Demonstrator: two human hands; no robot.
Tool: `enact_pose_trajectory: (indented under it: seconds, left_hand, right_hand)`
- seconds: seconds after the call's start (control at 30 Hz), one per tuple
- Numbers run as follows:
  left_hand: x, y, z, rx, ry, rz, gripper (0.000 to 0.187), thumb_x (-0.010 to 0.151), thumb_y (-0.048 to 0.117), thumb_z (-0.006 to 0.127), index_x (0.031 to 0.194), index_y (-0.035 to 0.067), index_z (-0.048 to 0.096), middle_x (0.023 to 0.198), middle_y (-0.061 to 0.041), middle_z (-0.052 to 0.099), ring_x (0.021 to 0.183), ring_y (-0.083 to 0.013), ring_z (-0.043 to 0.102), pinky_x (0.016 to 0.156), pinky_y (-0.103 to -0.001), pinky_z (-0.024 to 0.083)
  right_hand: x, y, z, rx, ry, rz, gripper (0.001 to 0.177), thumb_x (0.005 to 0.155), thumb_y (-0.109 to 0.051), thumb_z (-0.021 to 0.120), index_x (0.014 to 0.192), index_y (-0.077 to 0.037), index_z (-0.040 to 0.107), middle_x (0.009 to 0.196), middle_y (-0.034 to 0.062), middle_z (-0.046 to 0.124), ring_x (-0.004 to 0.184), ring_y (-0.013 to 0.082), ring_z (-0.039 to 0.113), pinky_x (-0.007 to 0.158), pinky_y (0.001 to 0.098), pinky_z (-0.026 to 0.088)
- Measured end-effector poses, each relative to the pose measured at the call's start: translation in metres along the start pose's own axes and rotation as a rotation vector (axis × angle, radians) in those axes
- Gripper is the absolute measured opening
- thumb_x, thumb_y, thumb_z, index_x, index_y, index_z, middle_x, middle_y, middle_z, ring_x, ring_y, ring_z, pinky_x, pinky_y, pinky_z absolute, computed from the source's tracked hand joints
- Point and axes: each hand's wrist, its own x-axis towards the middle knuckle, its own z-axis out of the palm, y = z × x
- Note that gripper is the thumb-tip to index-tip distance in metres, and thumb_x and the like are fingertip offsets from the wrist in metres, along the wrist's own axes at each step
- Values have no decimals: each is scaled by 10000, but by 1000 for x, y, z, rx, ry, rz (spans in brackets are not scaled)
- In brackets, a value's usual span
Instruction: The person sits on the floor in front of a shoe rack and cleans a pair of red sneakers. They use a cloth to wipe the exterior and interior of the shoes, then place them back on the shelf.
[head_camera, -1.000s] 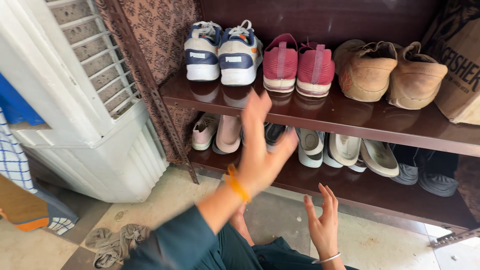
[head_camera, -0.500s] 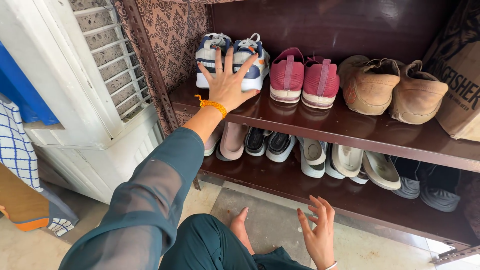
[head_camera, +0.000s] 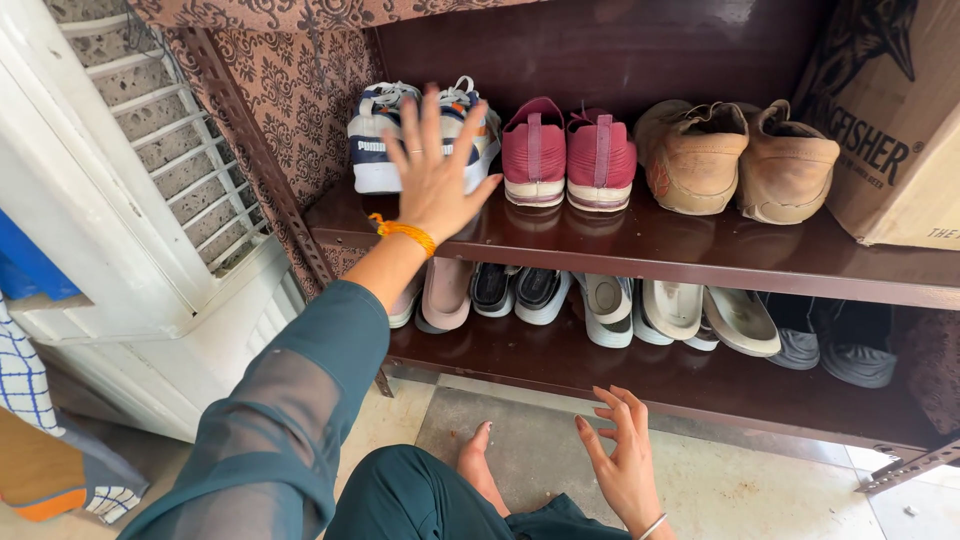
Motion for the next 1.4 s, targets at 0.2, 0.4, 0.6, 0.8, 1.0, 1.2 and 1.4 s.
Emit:
enact_pose_trajectory:
  seconds: [0.2, 0.4, 0.6, 0.8, 1.0, 1.2, 1.4]
  left_hand:
    - [27, 69, 29, -223, -12, 350, 957, 838, 362, 871, 1614, 354, 310, 1692, -214, 95, 1548, -542, 154, 1182, -706, 313]
    - [46, 82, 39, 2, -193, 354, 1017, 695, 523, 890, 1532, 482, 314, 1650, -141, 117, 1506, -443, 167, 1080, -753, 313]
    - [42, 62, 52, 61, -169, 428, 1009, 746, 510, 868, 1576, 490, 296, 1652, -127, 208, 1519, -385, 201, 1097, -733, 337]
    - [45, 58, 52, 87, -202, 440, 1010, 755, 512, 854, 1589, 491, 287, 1656, -121, 240, 1525, -377, 196, 1115, -737, 307]
    - [43, 70, 46, 0, -171, 497, 881, 779, 559, 832, 1544, 462, 406, 1655, -137, 222, 1542, -370, 107, 1171, -776, 62]
    - [45, 78, 62, -73, -159, 488, 706, 818, 532, 825, 1460, 420, 554, 1575, -190, 318, 1515, -379, 200, 1221, -741, 17]
    - [47, 84, 36, -198, -131, 423, 608, 830, 461, 819, 1395, 369, 615, 1434, -198, 402, 1414, -437, 254, 1181, -712, 11]
  right_hand:
    - [0, -3, 2, 15, -15, 17, 510, 860, -264, 724, 1325, -100, 595, 1432, 111, 436, 1162, 239, 654, 870, 365, 624]
    - [1, -5, -4, 39, -6, 13, 524, 855, -267, 730, 1320, -72, 586, 1437, 116, 432, 1153, 242, 658, 854, 360, 629]
    - [2, -8, -4, 67, -35, 15, 522, 860, -272, 729, 1318, -66, 588, 1439, 119, 433, 1141, 243, 673, 847, 357, 635]
    - [2, -7, -5, 69, -37, 3, 524, 861, -271, 728, 1324, -67, 589, 1443, 125, 429, 1129, 249, 683, 845, 359, 634]
    - [2, -8, -3, 74, -58, 39, 551, 860, -268, 728, 1359, -79, 588, 1444, 122, 425, 1132, 253, 686, 841, 362, 643]
    - [1, -5, -1, 59, -69, 25, 538, 858, -277, 729, 1331, -67, 582, 1443, 128, 430, 1124, 257, 690, 840, 361, 646]
    - [2, -4, -2, 49, -76, 6, 541, 861, -266, 732, 1338, -63, 577, 1445, 136, 425, 1108, 256, 690, 835, 357, 641]
